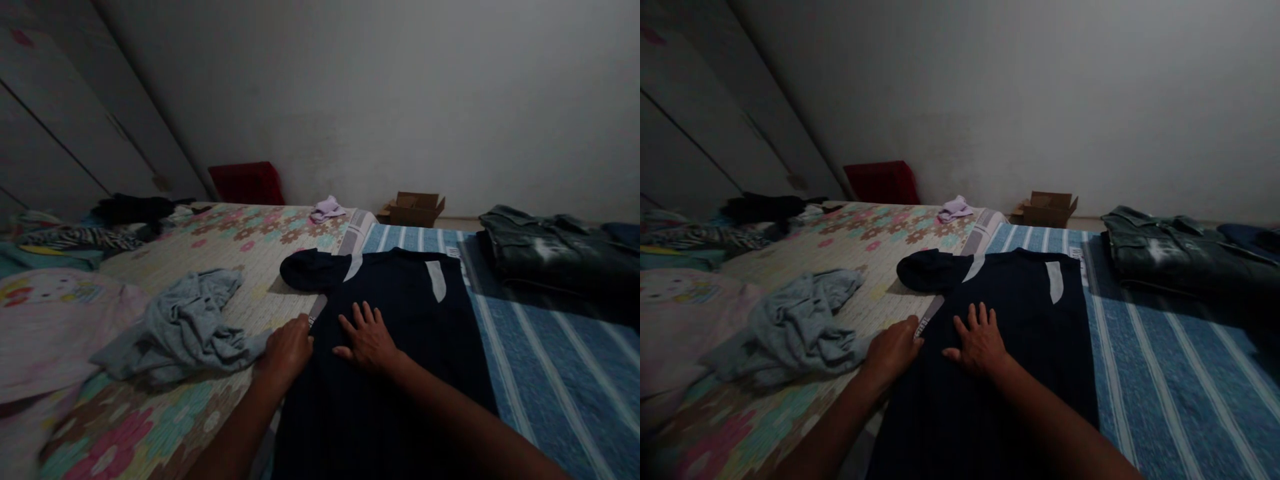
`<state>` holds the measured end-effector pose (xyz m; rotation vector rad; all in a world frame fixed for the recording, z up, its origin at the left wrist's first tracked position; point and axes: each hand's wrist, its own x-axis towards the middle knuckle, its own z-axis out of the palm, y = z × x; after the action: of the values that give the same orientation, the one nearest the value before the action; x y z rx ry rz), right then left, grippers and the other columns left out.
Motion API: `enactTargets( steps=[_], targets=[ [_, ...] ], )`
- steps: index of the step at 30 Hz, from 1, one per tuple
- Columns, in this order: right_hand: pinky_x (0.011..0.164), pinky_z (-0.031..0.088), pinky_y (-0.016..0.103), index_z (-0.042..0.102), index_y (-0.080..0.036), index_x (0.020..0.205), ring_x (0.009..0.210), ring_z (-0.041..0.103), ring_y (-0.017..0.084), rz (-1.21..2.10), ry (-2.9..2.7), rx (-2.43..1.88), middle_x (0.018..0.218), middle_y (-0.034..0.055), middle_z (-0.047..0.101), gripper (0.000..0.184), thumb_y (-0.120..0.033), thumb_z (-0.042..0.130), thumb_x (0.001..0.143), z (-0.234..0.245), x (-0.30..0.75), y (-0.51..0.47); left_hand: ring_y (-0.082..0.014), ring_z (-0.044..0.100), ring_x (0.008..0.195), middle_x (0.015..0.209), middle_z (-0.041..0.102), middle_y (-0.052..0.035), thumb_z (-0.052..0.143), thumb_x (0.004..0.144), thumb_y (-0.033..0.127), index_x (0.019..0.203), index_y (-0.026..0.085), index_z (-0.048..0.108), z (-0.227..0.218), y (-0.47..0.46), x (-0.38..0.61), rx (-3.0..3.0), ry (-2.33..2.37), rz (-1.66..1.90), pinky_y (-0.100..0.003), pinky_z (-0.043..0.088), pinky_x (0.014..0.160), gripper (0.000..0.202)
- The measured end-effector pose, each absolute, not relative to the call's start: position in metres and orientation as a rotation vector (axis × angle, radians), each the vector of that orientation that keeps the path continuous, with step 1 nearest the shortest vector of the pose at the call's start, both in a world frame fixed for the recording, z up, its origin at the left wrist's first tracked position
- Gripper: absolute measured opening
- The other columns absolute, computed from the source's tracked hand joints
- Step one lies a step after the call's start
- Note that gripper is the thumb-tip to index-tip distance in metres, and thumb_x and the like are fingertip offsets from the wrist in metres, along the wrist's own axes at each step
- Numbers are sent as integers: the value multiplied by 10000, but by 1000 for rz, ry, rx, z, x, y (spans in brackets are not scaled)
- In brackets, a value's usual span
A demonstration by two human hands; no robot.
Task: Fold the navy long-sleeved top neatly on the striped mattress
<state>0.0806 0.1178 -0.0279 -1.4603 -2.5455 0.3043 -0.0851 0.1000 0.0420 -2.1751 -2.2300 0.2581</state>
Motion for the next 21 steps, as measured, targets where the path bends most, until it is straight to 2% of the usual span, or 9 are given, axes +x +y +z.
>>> enactTargets(
  steps=[5,9,15,18,21],
  targets=[
    [1026,104,593,311,-200,1420,1348,118,418,356,-2545,-1459,1481,204,211,781,-702,247,824,-29,80,120,-208,566,1008,1056,607,-88,431,867,161,1023,187,553,38,128,-49,-2345,-2004,104,-287,425,802,200],
    [1038,95,584,316,-209,1419,1355,97,407,385,-2512,-1461,1487,185,208,781,-706,248,821,-31,78,121,-257,534,1074,1095,595,-146,444,871,210,1050,126,551,25,154,-51,-2227,-2135,35,-329,405,854,225],
    [1045,90,584,320,-218,1417,1355,84,412,398,-2486,-1453,1486,183,211,774,-704,267,817,-34,77,123,-234,629,901,922,679,-92,527,819,229,922,178,602,15,175,-73,-2211,-2322,-11,-294,430,706,137],
    [1046,88,583,316,-225,1418,1356,81,409,399,-2489,-1452,1487,180,209,769,-704,268,818,-34,77,122,-230,645,839,879,688,-83,584,781,350,835,179,613,15,187,-72,-2195,-2421,-65,-276,427,637,181],
    [1048,81,584,314,-222,1419,1360,72,402,405,-2491,-1454,1489,178,203,765,-697,278,821,-33,77,122,-208,642,844,901,682,-85,589,782,357,888,161,594,14,199,-65,-2178,-2453,-158,-257,425,648,224]
  ],
)
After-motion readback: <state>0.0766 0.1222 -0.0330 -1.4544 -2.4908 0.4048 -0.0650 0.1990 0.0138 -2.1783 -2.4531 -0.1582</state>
